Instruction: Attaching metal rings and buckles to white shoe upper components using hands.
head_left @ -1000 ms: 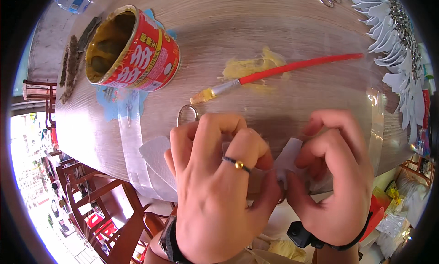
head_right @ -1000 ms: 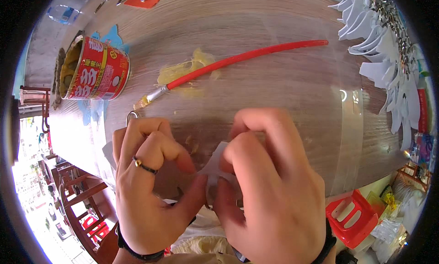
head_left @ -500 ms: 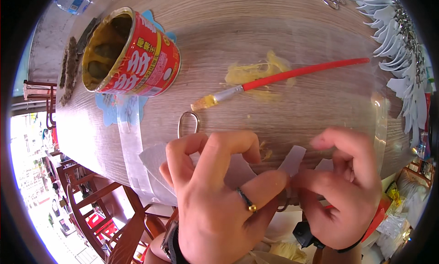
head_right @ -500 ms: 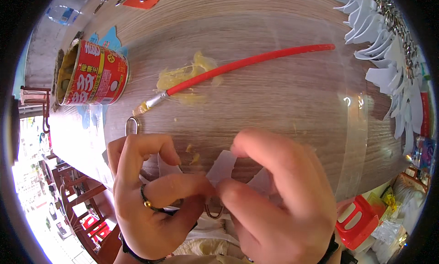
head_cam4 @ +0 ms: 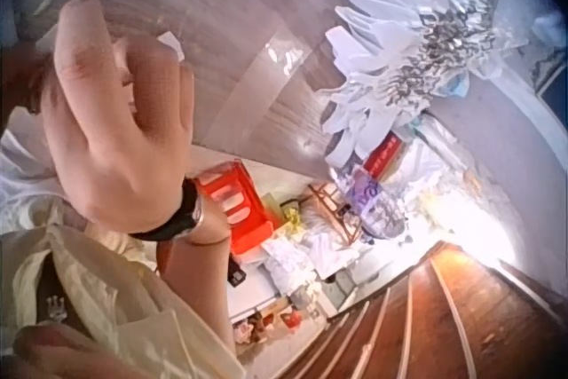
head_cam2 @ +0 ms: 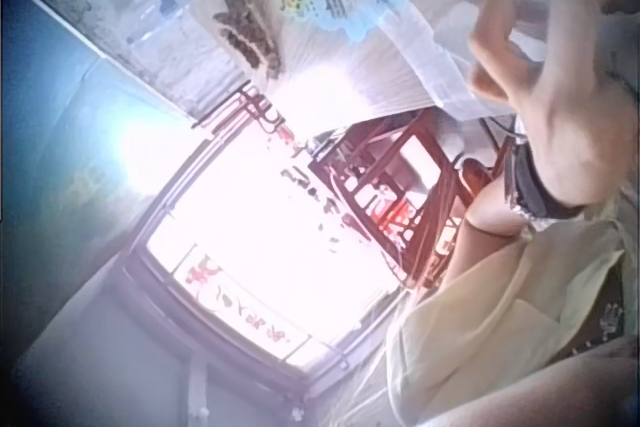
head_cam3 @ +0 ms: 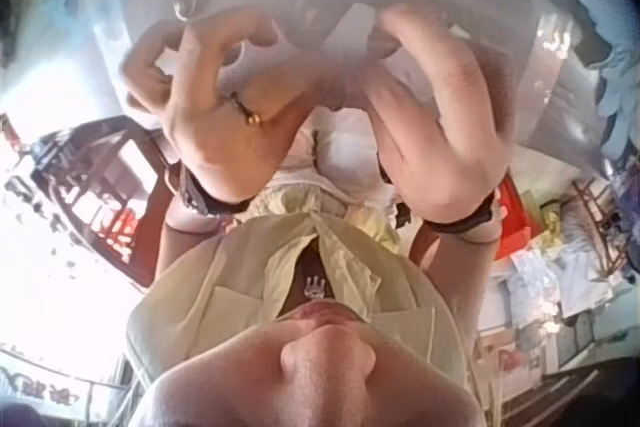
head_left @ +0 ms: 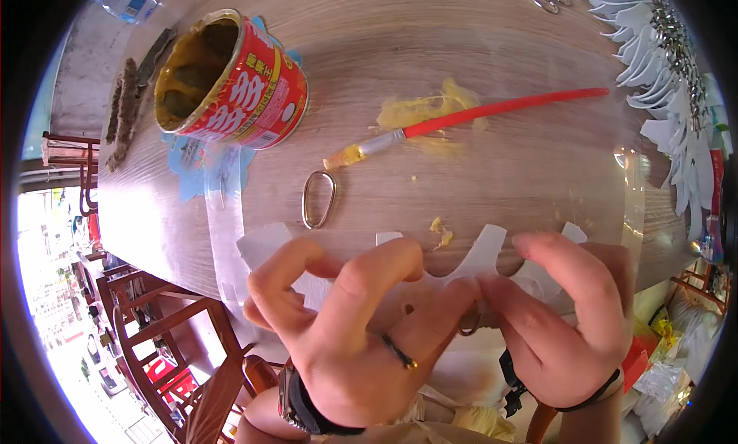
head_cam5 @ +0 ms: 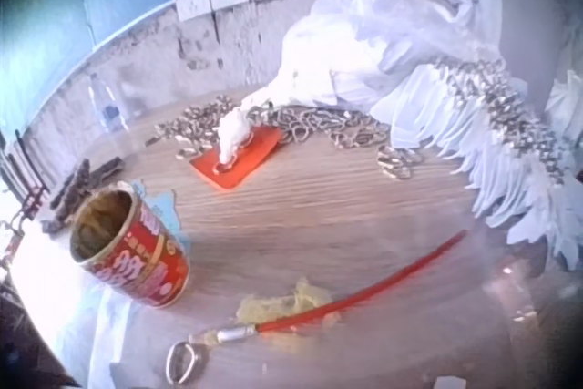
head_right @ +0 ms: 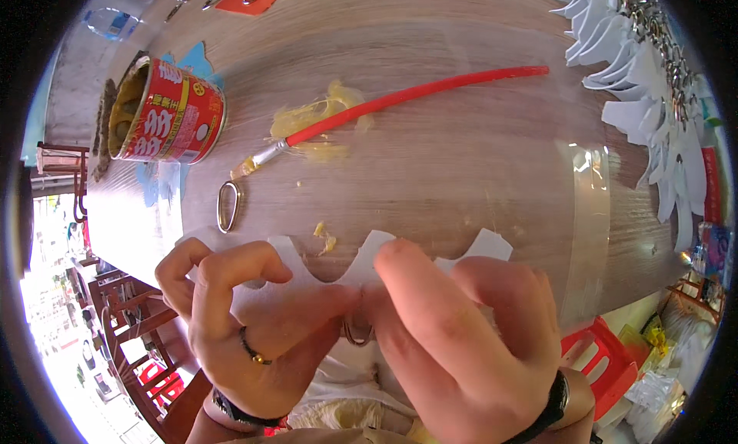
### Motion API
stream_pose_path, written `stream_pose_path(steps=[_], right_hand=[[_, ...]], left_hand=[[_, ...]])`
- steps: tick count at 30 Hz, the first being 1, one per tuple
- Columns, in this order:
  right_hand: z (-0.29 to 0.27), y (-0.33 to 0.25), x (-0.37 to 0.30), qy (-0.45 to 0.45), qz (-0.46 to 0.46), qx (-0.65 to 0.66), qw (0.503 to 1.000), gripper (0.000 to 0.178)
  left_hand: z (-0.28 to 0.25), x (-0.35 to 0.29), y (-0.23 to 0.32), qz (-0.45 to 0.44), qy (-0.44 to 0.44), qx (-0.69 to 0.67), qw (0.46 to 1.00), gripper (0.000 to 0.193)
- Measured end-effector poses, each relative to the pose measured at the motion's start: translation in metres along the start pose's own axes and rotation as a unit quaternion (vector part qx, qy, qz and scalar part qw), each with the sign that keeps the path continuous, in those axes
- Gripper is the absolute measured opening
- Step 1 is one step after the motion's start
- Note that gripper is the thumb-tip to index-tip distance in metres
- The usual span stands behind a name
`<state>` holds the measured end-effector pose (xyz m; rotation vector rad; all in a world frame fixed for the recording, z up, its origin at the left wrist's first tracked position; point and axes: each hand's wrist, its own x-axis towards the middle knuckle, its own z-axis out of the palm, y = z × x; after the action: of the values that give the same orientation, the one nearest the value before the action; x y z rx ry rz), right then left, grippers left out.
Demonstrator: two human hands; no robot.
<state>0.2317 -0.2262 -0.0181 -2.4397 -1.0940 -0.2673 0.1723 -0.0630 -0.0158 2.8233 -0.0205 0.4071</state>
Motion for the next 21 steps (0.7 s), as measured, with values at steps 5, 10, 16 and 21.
stream_pose_path(steps=[5,10,16,21], right_hand=[[-0.004,0.003,-0.010,-0.004,-0.045,-0.047,0.998,0.034],[-0.014,0.004,-0.013,-0.040,-0.081,-0.095,0.991,0.036],[-0.024,0.002,-0.010,-0.093,-0.100,-0.108,0.985,0.046],[-0.020,0.009,-0.009,-0.111,-0.132,-0.046,0.984,0.026]], left_hand=[[0.008,-0.012,0.000,0.007,0.033,0.063,0.997,0.033],[0.003,-0.021,0.004,0.020,0.039,0.092,0.995,0.038],[-0.008,-0.023,0.006,0.011,-0.026,0.094,0.995,0.045],[-0.011,-0.024,0.004,0.038,-0.050,0.087,0.994,0.051]])
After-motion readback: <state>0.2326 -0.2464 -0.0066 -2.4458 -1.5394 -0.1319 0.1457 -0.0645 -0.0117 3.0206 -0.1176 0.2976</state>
